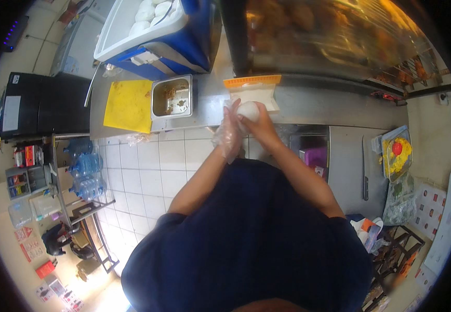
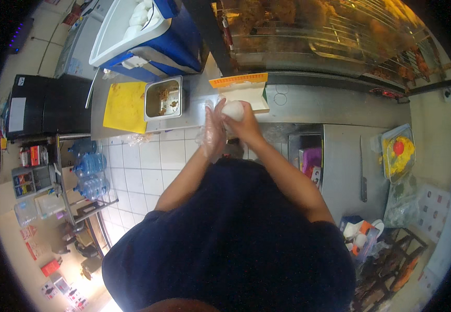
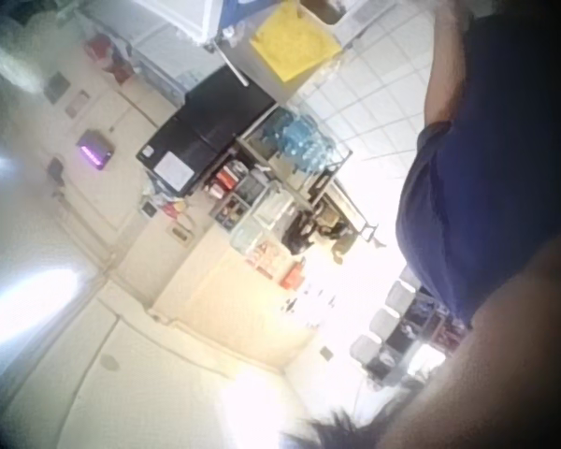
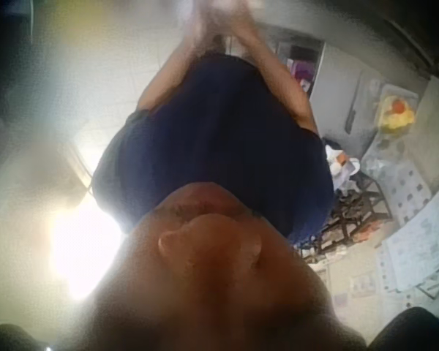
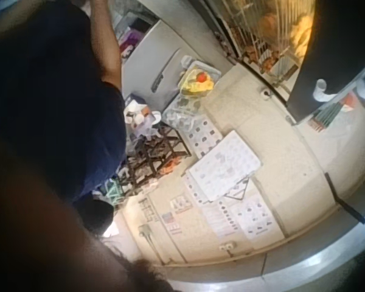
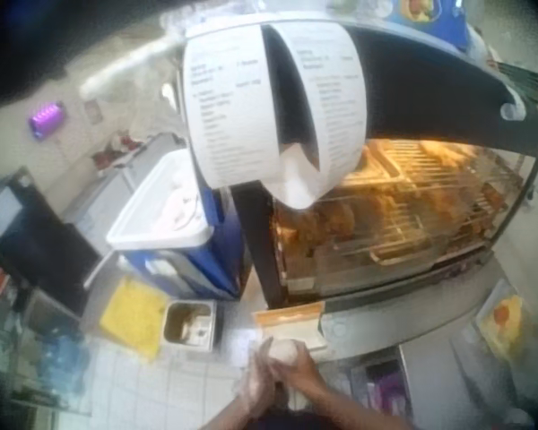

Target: The person assembles food orders by opening boxes, placing fried chicken and rice into them, and adding condiments. They handle multiple boxes and ingredients on a stainless steel counter in a commercial kitchen.

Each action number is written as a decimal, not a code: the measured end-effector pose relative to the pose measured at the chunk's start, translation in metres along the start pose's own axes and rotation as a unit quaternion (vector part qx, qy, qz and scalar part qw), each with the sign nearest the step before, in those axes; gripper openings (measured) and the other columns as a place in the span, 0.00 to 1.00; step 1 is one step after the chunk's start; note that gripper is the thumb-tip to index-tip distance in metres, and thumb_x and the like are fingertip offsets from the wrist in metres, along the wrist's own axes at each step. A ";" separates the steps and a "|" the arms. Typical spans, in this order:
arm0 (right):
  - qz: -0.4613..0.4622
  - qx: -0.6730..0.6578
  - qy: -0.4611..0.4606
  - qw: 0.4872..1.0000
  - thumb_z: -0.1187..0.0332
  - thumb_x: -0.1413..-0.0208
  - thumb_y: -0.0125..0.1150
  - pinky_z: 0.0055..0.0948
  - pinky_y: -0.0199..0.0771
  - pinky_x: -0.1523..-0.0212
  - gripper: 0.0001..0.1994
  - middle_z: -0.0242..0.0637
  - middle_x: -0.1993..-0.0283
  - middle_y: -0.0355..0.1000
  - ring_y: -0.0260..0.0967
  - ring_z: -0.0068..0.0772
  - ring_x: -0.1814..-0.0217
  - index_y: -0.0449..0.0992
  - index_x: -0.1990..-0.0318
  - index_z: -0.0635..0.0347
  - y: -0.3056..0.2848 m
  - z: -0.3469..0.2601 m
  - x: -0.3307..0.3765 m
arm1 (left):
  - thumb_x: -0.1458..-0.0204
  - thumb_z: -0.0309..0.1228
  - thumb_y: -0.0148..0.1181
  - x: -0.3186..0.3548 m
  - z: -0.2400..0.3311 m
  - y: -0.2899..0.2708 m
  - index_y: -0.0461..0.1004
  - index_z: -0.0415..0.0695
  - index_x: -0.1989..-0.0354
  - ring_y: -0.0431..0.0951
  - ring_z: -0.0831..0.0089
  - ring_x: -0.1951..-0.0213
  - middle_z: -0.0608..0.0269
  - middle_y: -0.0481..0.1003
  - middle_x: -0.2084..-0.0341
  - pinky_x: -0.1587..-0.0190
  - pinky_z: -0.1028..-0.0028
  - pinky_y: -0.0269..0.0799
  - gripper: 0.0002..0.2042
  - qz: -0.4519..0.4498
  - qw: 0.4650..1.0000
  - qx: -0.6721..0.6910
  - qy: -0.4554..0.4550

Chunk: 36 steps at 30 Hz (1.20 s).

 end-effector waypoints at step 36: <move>0.353 0.198 -0.025 0.914 0.59 0.47 0.61 0.37 0.73 0.58 0.24 0.49 0.60 0.74 0.74 0.43 0.61 0.67 0.46 0.62 -0.212 0.066 0.178 | 0.39 0.37 0.39 -0.073 -0.086 0.097 0.72 0.38 0.52 0.73 0.48 0.54 0.40 0.74 0.59 0.50 0.60 0.68 0.19 -0.175 0.821 -0.500 0.211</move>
Point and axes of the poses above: each hand's wrist, its own x-axis away from the middle knuckle, its own y-axis out of the palm, z = x × y, the point moved 10 cm from there along -x, towards the middle knuckle
